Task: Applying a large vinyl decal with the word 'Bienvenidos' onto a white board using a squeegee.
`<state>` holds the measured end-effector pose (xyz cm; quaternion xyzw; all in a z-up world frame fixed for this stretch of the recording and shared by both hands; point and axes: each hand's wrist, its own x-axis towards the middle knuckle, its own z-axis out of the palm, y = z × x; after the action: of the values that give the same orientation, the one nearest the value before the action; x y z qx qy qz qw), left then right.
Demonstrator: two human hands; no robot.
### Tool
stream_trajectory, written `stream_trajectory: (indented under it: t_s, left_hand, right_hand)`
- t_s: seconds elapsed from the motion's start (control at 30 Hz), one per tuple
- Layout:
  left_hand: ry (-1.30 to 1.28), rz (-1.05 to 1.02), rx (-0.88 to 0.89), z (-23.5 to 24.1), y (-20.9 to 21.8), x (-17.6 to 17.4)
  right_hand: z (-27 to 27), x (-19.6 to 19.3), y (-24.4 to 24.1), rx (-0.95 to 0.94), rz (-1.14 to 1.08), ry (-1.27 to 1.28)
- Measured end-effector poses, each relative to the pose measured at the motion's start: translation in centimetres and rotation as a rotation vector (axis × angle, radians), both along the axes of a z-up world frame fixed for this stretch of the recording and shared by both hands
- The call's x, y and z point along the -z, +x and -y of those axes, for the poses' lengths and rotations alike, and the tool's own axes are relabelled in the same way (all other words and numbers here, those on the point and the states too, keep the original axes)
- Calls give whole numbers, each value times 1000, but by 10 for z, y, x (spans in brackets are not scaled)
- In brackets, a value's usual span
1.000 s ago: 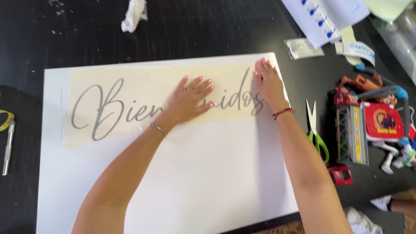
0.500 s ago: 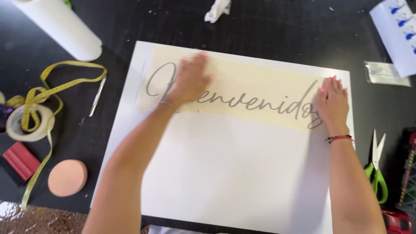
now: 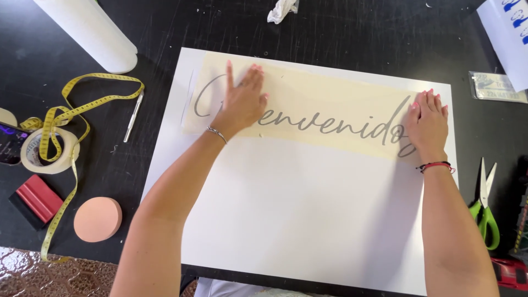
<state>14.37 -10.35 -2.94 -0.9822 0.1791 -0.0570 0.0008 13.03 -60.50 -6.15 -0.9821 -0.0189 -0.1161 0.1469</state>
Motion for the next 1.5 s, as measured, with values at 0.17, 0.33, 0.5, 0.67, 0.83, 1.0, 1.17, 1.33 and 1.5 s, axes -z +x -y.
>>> stream_trajectory:
  t_s: [0.17,0.33,0.5,0.67,0.83,1.0,1.17,1.33,1.5]
  left_hand:
    - [-111,-84,86,-17,-30,-16]
    - [-214,38,35,-68,-17,47]
    - [-103,-42,-163,-46,-12,52]
    - [-42,228,297,123,-48,53]
    - [-485,211,597,311,-78,76]
    - [-475,137,607,409,-74,100]
    - [-495,103,620,425,-69,87]
    - [-569,15,573,427,-70,87]
    - [-634,-155,482,424,-77,67]
  right_hand:
    - [0,-11,-2,17,-54,49]
    - [37,28,-2,-68,288,-89]
    - [9,-62,-85,349,-32,545]
    - [22,-31,-141,568,110,846]
    - [7,-41,-163,672,73,817]
    - [19,-36,-156,728,-47,989]
    - [24,-39,-153,698,-76,1086]
    - [23,-46,-154,704,-85,1125]
    - [27,-40,-152,691,-50,1103]
